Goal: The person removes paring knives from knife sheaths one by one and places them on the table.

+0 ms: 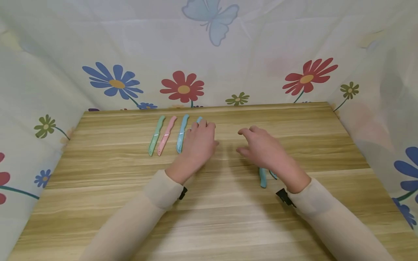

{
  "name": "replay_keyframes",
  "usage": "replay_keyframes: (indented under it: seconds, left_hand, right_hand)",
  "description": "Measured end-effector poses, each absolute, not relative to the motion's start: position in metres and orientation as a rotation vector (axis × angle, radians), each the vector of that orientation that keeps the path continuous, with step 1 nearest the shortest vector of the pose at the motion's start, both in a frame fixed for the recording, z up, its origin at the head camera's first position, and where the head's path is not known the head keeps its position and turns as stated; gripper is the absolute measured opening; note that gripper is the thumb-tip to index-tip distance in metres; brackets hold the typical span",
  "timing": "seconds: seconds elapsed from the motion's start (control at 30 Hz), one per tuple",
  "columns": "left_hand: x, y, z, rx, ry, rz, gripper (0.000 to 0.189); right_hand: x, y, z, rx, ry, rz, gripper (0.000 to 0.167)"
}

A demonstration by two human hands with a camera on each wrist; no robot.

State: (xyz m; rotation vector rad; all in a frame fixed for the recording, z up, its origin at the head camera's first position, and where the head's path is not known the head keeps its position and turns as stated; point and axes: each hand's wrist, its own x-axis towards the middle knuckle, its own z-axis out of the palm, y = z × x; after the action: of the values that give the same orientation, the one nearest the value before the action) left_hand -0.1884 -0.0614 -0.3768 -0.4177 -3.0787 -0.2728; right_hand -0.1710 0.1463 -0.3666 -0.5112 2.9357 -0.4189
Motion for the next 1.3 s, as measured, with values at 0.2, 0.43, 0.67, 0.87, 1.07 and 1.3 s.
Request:
replay_keyframes:
  seconds: [0.2, 0.43, 0.67, 0.87, 1.07, 1.3]
  left_hand:
    - [-0.208, -0.089, -0.378, -0.422, -3.056, -0.194, 0.05]
    - [-0.236, -0.109, -0.385, -0.41, -3.092, -0.115, 0.058]
    - [-0.26, -0.115, -0.395, -0.428, -3.111, -0.127, 0.045]
    - [-0.276, -0.111, -0.399, -0.458, -3.102, -0.104, 0.03]
    - [-0.292, -0.107, -0.404, -0.444, -3.121, 0.0, 0.036]
    - [-0.305, -0.101, -0.411, -0.433, -3.157, 0.047, 0.039]
  right_hand:
    - [-0.174, 0.135, -0.372, -0.547, 2.966, -0.369, 0.062]
    - [-0.178, 0.119, -0.378, -0.599, 3.002, -0.214, 0.068]
    - [-0.177, 0.104, -0.383, -0.613, 3.011, -0.161, 0.068]
    - [-0.175, 0.1, -0.387, -0.611, 3.009, -0.137, 0.067]
    - [-0.175, 0.098, -0.389, -0.615, 2.996, -0.116, 0.067]
    - [-0.176, 0.097, -0.393, -0.622, 2.999, -0.112, 0.067]
